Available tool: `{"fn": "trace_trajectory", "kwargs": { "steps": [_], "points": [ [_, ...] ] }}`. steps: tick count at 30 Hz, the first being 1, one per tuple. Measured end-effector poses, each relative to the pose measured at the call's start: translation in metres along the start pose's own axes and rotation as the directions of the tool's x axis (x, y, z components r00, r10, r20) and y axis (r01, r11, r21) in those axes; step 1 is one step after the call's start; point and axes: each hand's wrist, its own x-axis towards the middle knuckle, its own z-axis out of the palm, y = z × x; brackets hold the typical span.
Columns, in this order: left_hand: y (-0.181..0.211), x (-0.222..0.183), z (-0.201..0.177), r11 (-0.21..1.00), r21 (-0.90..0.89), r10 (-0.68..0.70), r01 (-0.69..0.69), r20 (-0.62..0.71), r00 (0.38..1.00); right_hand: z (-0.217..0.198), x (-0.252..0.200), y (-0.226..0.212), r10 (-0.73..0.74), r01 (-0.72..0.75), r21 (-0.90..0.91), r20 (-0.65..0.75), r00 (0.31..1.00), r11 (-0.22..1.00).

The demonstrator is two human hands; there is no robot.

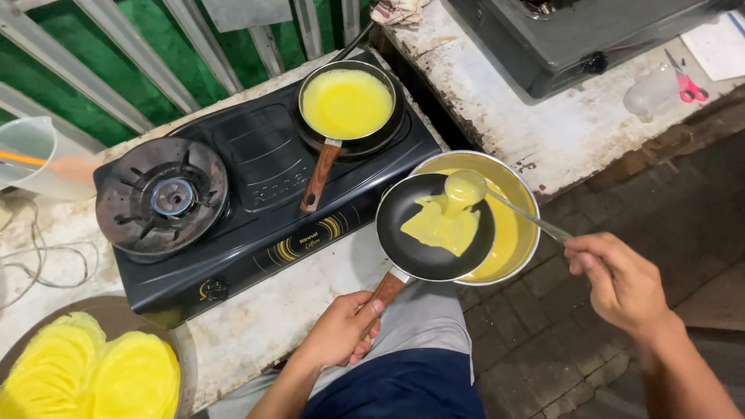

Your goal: Cooking crepes by pouring batter into pans, swirling them, and stacking the finished products.

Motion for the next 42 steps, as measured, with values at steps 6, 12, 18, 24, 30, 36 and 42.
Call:
{"fn": "trace_trajectory", "kwargs": {
  "steps": [6, 12, 18, 24, 30, 36, 42],
  "points": [
    [-0.020, 0.015, -0.007, 0.989, -0.101, 0.120, -0.111, 0.095, 0.988, 0.019, -0.015, 0.000, -0.139, 0.163, 0.101, -0.212, 0.967, 0.981],
    [-0.011, 0.011, -0.016, 0.972, 0.094, 0.213, -0.217, 0.050, 0.976, 0.052, -0.047, 0.001, -0.030, 0.142, 0.222, -0.442, 0.897, 0.965],
    [0.046, -0.019, -0.020, 0.590, 0.805, 0.205, -0.064, -0.073, 0.976, 0.071, -0.062, -0.004, -0.054, 0.180, 0.210, -0.497, 0.866, 0.961],
    [0.115, -0.046, -0.005, 0.538, 0.841, 0.116, 0.054, -0.138, 0.984, 0.072, -0.061, -0.012, -0.126, 0.215, 0.170, -0.422, 0.898, 0.962],
    [0.129, -0.043, -0.017, 0.692, 0.715, -0.012, 0.097, -0.123, 0.992, 0.069, -0.071, -0.007, -0.174, 0.242, 0.111, -0.424, 0.889, 0.964],
    [0.040, 0.002, -0.067, 0.863, 0.479, 0.144, -0.161, 0.071, 0.987, 0.072, -0.071, -0.012, -0.150, 0.258, 0.116, -0.562, 0.814, 0.959],
    [-0.012, 0.035, -0.054, 0.945, 0.242, 0.239, -0.222, -0.044, 0.970, 0.083, -0.069, -0.007, -0.084, 0.310, 0.236, -0.656, 0.750, 0.921]
  ]
}}
